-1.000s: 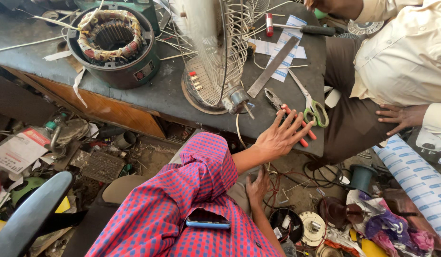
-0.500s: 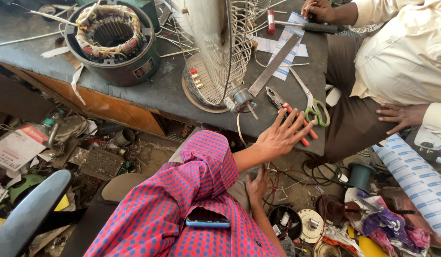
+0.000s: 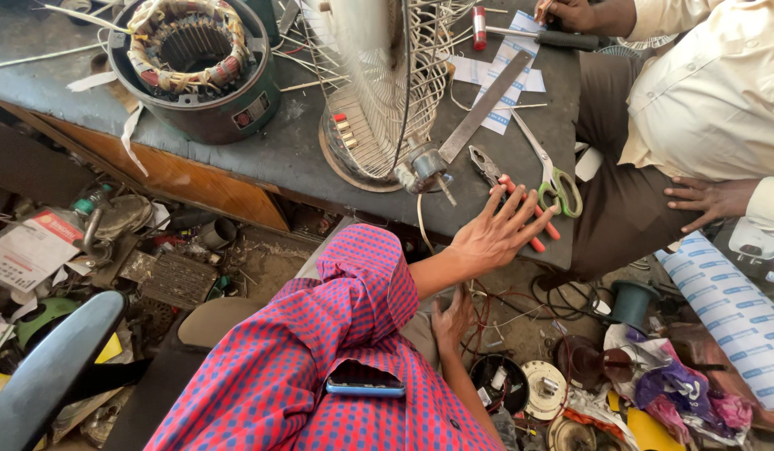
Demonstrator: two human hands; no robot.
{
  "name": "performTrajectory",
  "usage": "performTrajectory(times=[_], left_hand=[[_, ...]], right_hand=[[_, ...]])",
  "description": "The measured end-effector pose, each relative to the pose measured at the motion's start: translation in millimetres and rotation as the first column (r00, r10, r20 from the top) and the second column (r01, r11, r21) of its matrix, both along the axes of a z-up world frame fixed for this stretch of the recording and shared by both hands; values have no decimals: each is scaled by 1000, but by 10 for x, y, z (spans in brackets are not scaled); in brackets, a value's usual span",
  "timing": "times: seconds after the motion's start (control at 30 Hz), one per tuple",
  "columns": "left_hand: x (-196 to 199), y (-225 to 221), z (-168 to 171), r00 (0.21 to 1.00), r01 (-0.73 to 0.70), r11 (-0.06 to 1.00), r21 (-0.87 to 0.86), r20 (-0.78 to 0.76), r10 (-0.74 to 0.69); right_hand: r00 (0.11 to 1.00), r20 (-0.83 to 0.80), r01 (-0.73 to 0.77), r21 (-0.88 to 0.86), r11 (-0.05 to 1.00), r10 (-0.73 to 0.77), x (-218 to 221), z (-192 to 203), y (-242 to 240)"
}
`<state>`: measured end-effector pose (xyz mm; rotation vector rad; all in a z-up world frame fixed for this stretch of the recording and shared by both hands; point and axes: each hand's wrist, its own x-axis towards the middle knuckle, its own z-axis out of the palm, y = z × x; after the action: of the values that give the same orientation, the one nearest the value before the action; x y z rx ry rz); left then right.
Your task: The person handles a disassembled electric fan on a cluttered workbench, using pliers and a screwdriver to adjust the fan cage and internal components. They repeatedly test the fan by plugging in the power cord and observe the blades spinning, then continue to manipulate the cage and wires.
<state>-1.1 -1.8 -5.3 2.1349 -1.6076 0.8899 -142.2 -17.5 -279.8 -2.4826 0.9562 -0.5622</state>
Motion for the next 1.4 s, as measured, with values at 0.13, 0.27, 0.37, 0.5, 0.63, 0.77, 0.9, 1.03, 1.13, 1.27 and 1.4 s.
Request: performTrajectory(times=[0.13,0.27,0.37,0.5,0.63,0.77,0.9,1.03,1.13,1.27,1.4], left_hand=[[-3,31,38,999,-14,999,41,33,12],[-2,44,56,999,-16,1000,16,48,15],[5,45,61,999,-14,1000,11,51,13],[2,37,55,999,-8,1000,-14,42,9],[3,25,46,1000,-1,1000,-9,26,1],[11,16,38,1000,1,1000,-7,21,-1],[4,9,38,1000,1,1000,-10,16,0],[-4,17,31,1000,-4,1000,1,18,4],[8,21,35,1000,-6,1000,-8,27,6],[-8,30,41,1000,-12,1000,-2,29,12],[1,29,54,1000,9,1000,-15,-2,-9]], right_hand=[[1000,5,0,-10,1000,0,10,10,0],[1000,11,6,13,1000,-7,20,19,0],[999,-36,33,18,999,-32,36,30,-6],[1000,0,11,7,1000,-11,35,39,-5],[1000,-6,7,11,1000,-7,30,46,-5],[1000,-22,4,7,1000,-4,31,58,-4],[1000,-9,1,1,1000,-1,35,78,-3],[1000,-5,-10,-31,999,10,28,83,4],[1000,-20,-6,-36,999,5,41,84,-4],[999,-30,8,-14,1000,-9,26,81,10],[998,-62,25,6,1000,-25,49,84,6]])
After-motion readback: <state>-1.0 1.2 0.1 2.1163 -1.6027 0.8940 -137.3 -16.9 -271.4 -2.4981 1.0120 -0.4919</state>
